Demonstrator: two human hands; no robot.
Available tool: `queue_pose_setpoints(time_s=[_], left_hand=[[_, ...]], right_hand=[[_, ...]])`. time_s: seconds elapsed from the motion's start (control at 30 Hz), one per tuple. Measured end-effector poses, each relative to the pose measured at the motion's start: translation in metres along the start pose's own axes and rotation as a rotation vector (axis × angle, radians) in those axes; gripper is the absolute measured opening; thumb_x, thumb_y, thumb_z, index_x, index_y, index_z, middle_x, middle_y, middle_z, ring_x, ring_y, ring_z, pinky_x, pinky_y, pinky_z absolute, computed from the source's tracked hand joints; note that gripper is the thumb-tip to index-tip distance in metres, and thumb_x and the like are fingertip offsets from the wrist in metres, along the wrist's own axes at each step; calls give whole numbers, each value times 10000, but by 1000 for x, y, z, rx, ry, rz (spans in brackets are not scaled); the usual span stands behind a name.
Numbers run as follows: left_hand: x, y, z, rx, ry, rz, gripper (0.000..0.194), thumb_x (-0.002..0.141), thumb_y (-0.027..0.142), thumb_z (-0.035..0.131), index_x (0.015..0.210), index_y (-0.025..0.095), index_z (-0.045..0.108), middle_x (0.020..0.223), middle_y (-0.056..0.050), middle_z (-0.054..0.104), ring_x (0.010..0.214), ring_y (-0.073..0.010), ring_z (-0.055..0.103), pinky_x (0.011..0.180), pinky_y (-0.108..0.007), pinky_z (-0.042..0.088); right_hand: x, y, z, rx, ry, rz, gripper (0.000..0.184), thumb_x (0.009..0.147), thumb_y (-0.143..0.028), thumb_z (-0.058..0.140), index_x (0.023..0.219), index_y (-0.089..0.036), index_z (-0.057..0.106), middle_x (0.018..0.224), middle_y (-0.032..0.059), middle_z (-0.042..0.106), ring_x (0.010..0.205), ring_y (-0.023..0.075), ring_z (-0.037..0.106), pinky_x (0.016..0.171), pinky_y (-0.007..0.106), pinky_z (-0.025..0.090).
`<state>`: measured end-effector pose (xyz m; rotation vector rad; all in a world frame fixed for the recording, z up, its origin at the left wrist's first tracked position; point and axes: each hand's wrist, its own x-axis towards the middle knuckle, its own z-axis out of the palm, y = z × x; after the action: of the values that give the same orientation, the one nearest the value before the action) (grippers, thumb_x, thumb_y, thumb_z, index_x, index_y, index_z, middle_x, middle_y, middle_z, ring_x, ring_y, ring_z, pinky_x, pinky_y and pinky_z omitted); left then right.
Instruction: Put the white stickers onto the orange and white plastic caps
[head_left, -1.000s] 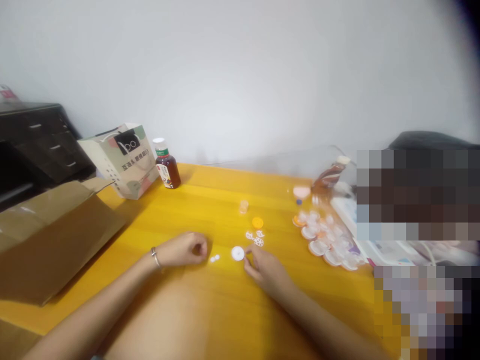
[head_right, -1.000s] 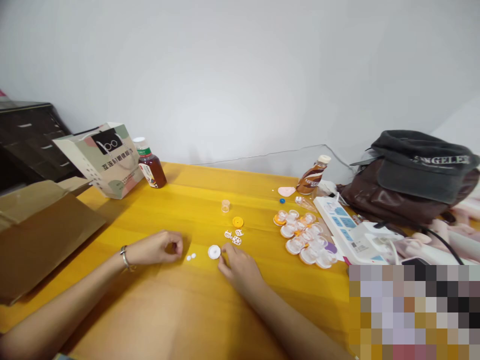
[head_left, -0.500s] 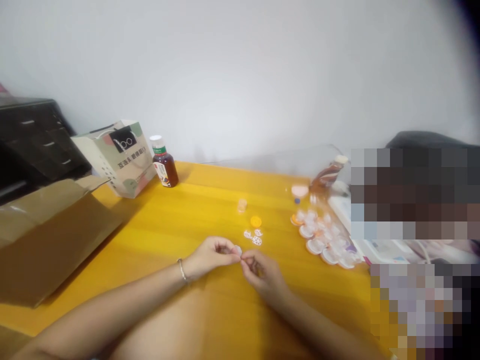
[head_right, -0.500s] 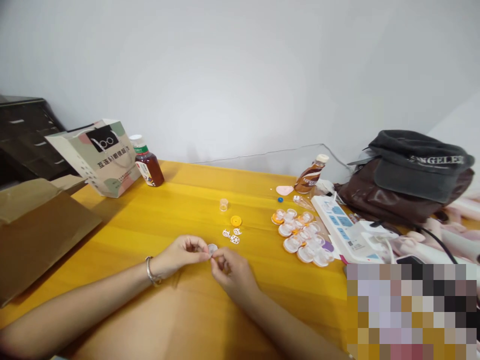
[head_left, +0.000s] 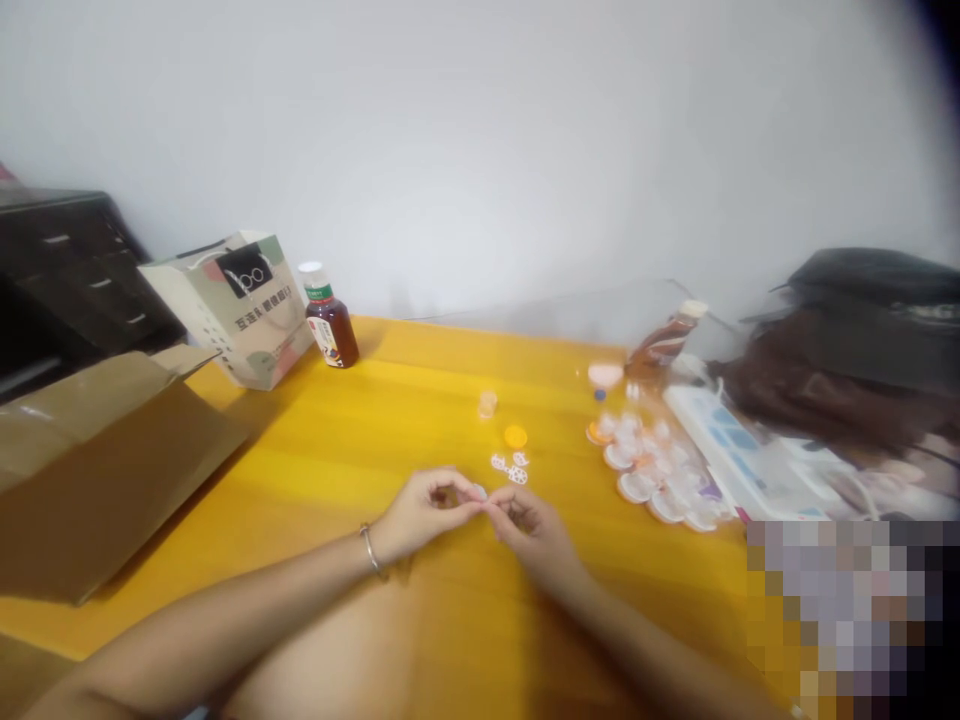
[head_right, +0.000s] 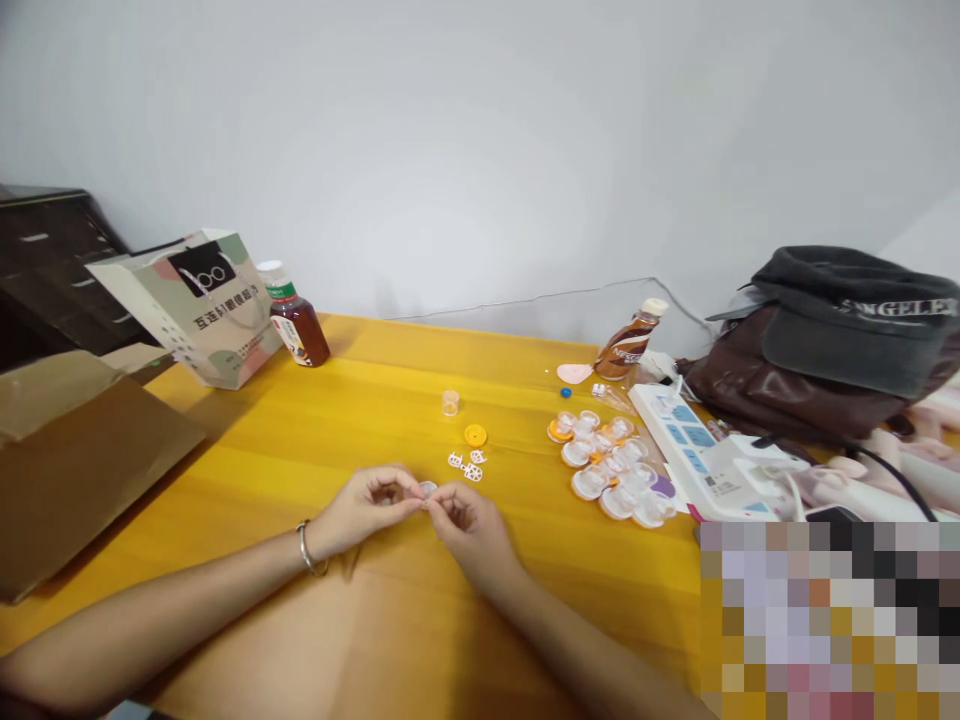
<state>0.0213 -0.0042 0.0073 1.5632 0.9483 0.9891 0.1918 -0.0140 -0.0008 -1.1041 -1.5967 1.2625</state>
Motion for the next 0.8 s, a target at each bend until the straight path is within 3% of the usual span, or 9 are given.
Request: queue_pose_setpoints(time_s=[0.13, 0.27, 0.6, 0.7, 0.8], left_hand=[[-1, 3, -7, 312, -3, 324, 166, 769, 208, 594, 915, 140, 638, 860, -72, 611, 806, -139, 568, 743, -258, 460], [-2, 1, -9, 447, -37, 449, 187, 802, 190, 553, 971, 160, 628, 877, -73, 615, 811, -132, 568, 729, -250, 467], [-3, 1, -11, 581, -38, 455, 139, 814, 214, 528, 898, 169, 629, 825, -59, 619, 772, -132, 565, 715, -254, 444], [0, -2, -14, 603, -35, 422, 135, 811, 216, 529, 885, 161, 627, 812, -57, 614, 765, -133, 559, 710, -251, 434], [4, -9, -15, 622, -35, 399, 129, 808, 225, 531, 872, 162, 624, 814, -50, 613, 764, -132, 556, 712, -251, 423]], right_hand=[[3, 1, -2, 65, -36, 69, 206, 769, -377, 535, 690, -188, 550, 492, -69, 437, 449, 74, 396, 456, 194, 331], [3, 7, -1, 31, -49, 57, 208, 775, -372, 535, 698, -181, 561, 492, -67, 449, 458, 74, 420, 464, 194, 344], [5, 12, -3, -136, -19, -13, 182, 806, -318, 492, 739, -173, 580, 510, -56, 469, 454, 77, 439, 444, 188, 366], [9, 21, -10, -285, 75, -127, 137, 802, -285, 494, 860, -180, 559, 626, -18, 541, 545, 111, 515, 526, 226, 437], [12, 30, -15, -492, 135, -329, 277, 739, -257, 573, 1002, -191, 513, 871, 56, 606, 792, 185, 583, 728, 327, 478]])
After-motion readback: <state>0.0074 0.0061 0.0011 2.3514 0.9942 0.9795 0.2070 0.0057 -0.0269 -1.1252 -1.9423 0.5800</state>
